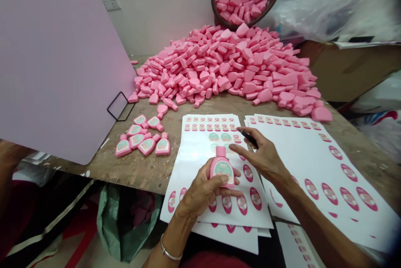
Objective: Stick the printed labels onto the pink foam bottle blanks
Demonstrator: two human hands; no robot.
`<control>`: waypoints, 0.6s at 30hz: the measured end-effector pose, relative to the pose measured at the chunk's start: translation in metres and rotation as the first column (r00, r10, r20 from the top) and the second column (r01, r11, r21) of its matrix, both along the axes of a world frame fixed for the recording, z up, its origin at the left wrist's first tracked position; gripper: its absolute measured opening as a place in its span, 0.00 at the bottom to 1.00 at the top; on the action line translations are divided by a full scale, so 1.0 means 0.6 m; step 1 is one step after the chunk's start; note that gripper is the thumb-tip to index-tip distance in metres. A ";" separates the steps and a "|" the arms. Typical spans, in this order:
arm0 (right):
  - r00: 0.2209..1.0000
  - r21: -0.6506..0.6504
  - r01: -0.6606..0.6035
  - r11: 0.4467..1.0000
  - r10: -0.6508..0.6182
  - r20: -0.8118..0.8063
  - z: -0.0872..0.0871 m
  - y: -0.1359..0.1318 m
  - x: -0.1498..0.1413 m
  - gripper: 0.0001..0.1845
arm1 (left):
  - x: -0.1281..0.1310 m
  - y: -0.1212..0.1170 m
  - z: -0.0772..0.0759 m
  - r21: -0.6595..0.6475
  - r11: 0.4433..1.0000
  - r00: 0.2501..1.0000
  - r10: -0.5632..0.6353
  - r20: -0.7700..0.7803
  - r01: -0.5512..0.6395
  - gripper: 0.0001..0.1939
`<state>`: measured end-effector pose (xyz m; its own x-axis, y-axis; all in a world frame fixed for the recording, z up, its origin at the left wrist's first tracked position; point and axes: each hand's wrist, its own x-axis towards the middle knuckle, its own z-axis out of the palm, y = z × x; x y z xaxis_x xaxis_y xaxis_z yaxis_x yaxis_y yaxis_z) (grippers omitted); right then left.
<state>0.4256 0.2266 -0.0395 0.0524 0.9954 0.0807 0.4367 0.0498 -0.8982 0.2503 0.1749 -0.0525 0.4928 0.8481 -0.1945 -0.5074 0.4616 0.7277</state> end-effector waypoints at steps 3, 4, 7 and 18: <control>0.997 -0.146 -0.046 0.988 0.037 -0.068 0.002 -0.022 -0.004 0.35 | 0.001 0.003 -0.002 -0.008 1.000 0.999 0.026 0.027 -0.026 0.15; 0.994 -0.197 -0.075 0.977 0.059 -0.090 0.001 -0.033 -0.009 0.37 | 0.003 0.003 -0.003 -0.008 0.999 0.999 0.036 0.034 -0.036 0.15; 0.981 -0.303 -0.143 0.942 0.095 -0.167 -0.009 -0.060 -0.023 0.40 | 0.011 0.003 -0.008 -0.017 0.998 0.997 0.069 0.030 -0.069 0.15; 0.972 -0.059 -0.025 0.998 0.038 0.233 -0.052 0.063 0.097 0.25 | -0.109 0.033 -0.034 0.136 0.921 0.660 0.360 -0.659 -0.366 0.24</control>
